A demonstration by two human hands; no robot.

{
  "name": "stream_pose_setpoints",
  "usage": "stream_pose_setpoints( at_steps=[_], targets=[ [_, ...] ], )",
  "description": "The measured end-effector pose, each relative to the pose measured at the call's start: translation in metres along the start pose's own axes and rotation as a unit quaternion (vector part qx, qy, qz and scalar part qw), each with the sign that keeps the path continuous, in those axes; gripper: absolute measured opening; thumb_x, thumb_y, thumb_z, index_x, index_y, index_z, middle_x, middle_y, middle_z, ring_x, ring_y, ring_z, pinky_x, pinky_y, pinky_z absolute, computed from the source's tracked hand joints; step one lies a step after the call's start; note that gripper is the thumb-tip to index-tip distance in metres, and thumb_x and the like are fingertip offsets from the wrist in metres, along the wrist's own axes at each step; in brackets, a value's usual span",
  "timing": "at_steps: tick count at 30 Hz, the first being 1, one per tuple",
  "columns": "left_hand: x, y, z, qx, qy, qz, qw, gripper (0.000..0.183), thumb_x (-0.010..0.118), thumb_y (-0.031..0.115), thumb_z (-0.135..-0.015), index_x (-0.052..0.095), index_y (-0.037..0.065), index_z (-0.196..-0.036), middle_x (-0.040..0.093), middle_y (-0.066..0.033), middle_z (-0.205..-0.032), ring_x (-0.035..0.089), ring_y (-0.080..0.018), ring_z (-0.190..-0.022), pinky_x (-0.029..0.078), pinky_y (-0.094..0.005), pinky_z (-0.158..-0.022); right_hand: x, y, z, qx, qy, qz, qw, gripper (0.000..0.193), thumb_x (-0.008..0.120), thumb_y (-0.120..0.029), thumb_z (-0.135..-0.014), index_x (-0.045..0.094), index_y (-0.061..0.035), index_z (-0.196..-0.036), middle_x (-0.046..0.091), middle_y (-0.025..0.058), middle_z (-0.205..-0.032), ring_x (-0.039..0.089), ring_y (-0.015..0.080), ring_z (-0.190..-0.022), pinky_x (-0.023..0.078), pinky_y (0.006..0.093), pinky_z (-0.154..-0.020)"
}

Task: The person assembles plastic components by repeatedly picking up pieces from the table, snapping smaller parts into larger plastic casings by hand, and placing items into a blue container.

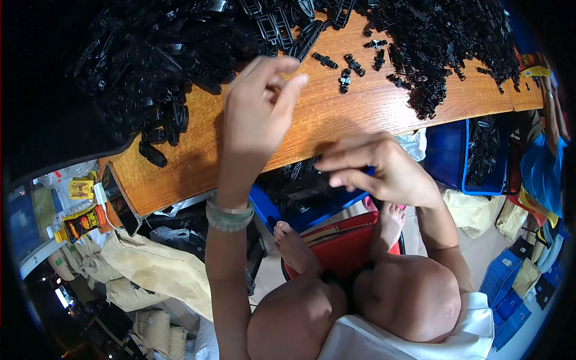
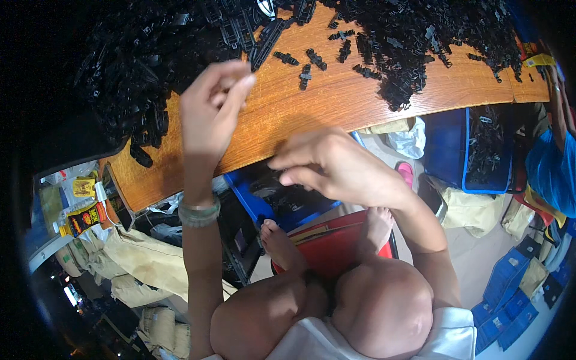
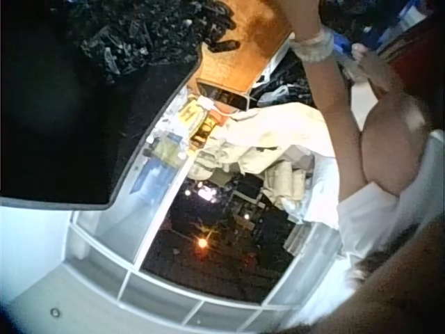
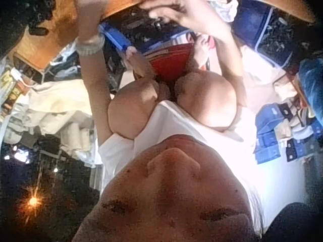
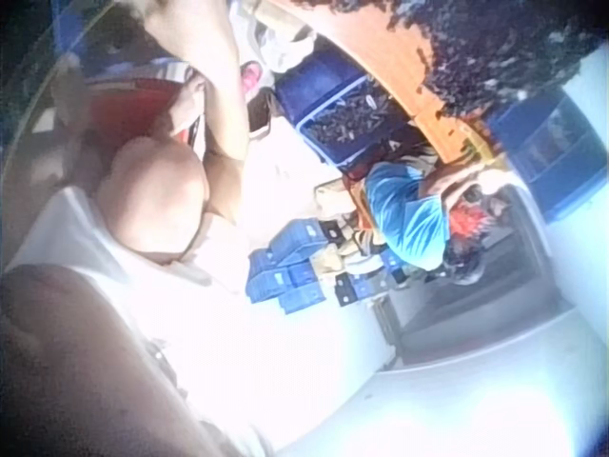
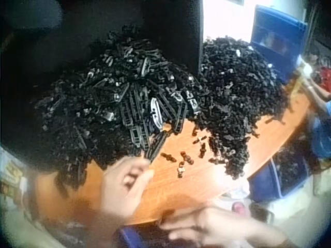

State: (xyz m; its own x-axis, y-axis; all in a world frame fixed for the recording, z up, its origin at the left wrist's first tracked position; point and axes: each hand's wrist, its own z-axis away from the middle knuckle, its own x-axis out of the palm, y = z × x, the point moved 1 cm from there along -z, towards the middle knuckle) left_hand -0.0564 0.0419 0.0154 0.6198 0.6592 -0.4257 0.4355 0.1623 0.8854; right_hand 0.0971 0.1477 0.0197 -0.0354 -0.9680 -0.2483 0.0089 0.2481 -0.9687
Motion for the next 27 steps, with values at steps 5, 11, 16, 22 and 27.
stream_pose_setpoints(
  at_steps=[5,11,16,22,27],
  targets=[
    [0.022,-0.004,-0.036,0.146,0.061,-0.392,0.906,0.025,0.067,0.014,-0.077,0.063,0.001,-0.098,0.062,-0.0138,-0.084,0.063,-0.0281,-0.071,0.049,-0.0353,-0.064,-0.014,0.013,-0.050,-0.109,0.312,0.326,0.886,0.009,0.061,-0.006,-0.076,0.064,-0.0009,-0.082,0.057,0.0141,-0.080,0.057,0.0314,-0.074,0.046,0.0395,-0.066],
    [0.017,-0.005,-0.030,0.077,0.087,-0.254,0.960,0.022,0.068,0.011,-0.076,0.054,-0.002,-0.087,0.061,-0.0144,-0.080,0.063,-0.0263,-0.065,0.049,-0.0341,-0.058,-0.022,0.037,-0.078,-0.122,0.302,0.449,0.832,0.012,0.063,-0.006,-0.072,0.062,-0.0004,-0.083,0.058,0.0127,-0.086,0.055,0.0307,-0.084,0.044,0.0385,-0.074],
    [-0.009,-0.002,0.005,-0.016,0.056,0.241,0.969,0.023,0.065,-0.001,-0.079,0.048,-0.004,-0.095,0.058,-0.0091,-0.078,0.058,-0.0115,-0.061,0.046,-0.0192,-0.051,-0.017,0.027,-0.061,-0.128,0.374,0.016,0.918,0.022,0.063,-0.002,-0.080,0.061,-0.0005,-0.102,0.061,0.0057,-0.084,0.059,0.0131,-0.073,0.048,0.0227,-0.065],
    [-0.010,0.003,0.031,-0.070,0.094,0.259,0.959,0.029,0.062,-0.007,-0.078,0.052,-0.008,-0.104,0.061,-0.0124,-0.081,0.060,-0.0124,-0.064,0.050,-0.0210,-0.056,-0.017,0.022,-0.034,-0.036,0.273,-0.254,0.927,0.023,0.057,0.000,-0.086,0.058,0.0053,-0.109,0.065,0.0142,-0.085,0.062,0.0131,-0.077,0.051,0.0261,-0.074],
    [-0.002,0.011,0.038,-0.073,0.050,0.247,0.965,0.022,0.061,-0.010,-0.077,0.055,-0.008,-0.098,0.062,-0.0135,-0.084,0.064,-0.0144,-0.069,0.054,-0.0222,-0.062,-0.009,0.012,-0.027,-0.056,0.310,-0.191,0.930,0.018,0.062,0.002,-0.081,0.063,0.0035,-0.099,0.065,0.0069,-0.081,0.060,0.0097,-0.071,0.048,0.0207,-0.065]
  ],
)
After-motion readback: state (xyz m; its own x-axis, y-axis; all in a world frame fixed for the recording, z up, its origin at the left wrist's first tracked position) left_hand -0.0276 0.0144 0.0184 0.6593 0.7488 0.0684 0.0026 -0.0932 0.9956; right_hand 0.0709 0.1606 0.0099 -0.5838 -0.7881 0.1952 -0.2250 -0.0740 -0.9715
